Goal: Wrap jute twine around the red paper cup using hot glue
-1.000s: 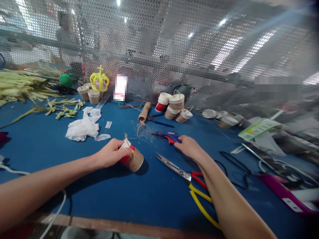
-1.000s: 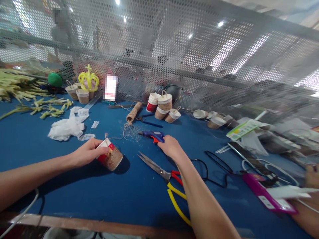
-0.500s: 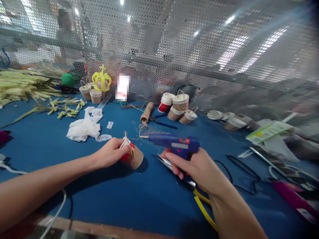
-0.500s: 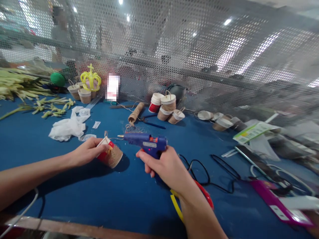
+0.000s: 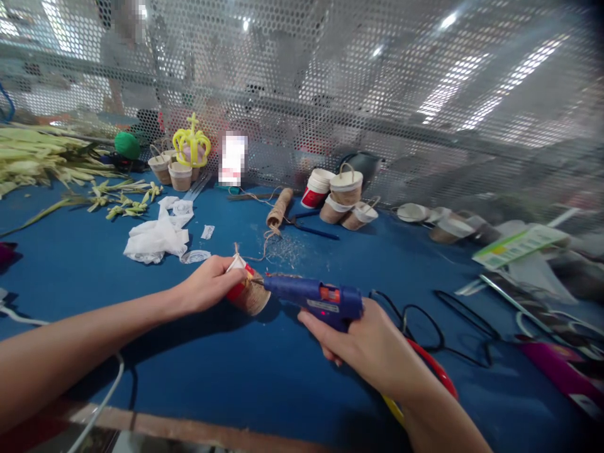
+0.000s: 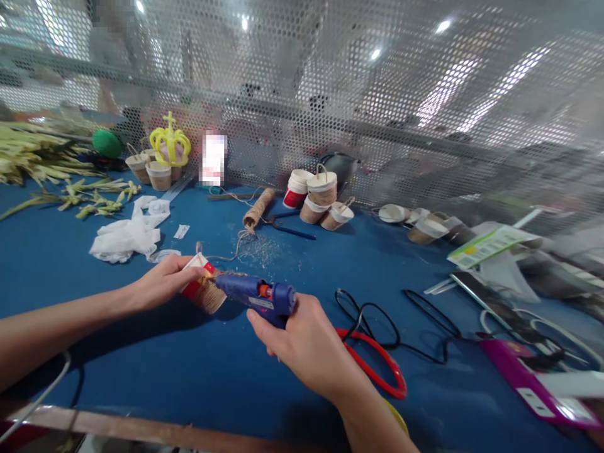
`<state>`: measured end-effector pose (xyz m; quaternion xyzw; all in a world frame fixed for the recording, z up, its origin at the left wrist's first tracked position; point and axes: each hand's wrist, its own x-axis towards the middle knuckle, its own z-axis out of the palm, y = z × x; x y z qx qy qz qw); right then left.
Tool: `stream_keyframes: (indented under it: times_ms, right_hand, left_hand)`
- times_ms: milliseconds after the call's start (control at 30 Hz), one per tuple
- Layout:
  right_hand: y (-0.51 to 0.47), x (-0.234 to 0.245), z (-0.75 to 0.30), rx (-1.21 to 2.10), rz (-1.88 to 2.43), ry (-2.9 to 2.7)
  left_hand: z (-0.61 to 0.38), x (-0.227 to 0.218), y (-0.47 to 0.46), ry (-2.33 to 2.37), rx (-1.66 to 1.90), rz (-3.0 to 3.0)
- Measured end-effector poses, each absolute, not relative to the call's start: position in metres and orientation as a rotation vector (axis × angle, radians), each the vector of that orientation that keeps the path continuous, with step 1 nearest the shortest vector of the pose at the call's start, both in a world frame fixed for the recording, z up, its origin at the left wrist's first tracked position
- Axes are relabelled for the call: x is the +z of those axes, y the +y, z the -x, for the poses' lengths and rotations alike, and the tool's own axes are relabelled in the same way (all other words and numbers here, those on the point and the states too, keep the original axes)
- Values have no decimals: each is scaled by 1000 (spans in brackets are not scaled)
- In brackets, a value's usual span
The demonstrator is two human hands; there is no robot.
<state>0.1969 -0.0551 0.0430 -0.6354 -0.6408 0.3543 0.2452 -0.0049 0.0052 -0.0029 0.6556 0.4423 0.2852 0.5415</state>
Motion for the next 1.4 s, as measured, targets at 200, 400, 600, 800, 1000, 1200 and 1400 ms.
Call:
stream_keyframes:
  times_ms: [200,400,600,800,1000,1200,1400]
  right_hand:
    - [-56,44,-194,984,1744,-1807]
    - [-57,43,-193,935,1767,-1776]
    - [-59,43,-192,861,1796,-1746]
    - [-60,44,-190,860,1814,-1782]
    - [-57,46,-193,991,1830,-1842]
    - [-57,45,-194,892,1831,-1800]
    - [-58,44,-194,944,1788,-1869]
  left_hand:
    - [4,-3,4,1028,692,-1513]
    - [4,-4,5,1029,667,-1523]
    - [4,-4,6,1048,674,-1544]
    - [3,-2,5,1041,684,-1511]
    - [3,-3,4,1045,680,-1540]
    - [3,-4,5,1057,683,-1567]
    - [3,-3,4,1054,665,-1561]
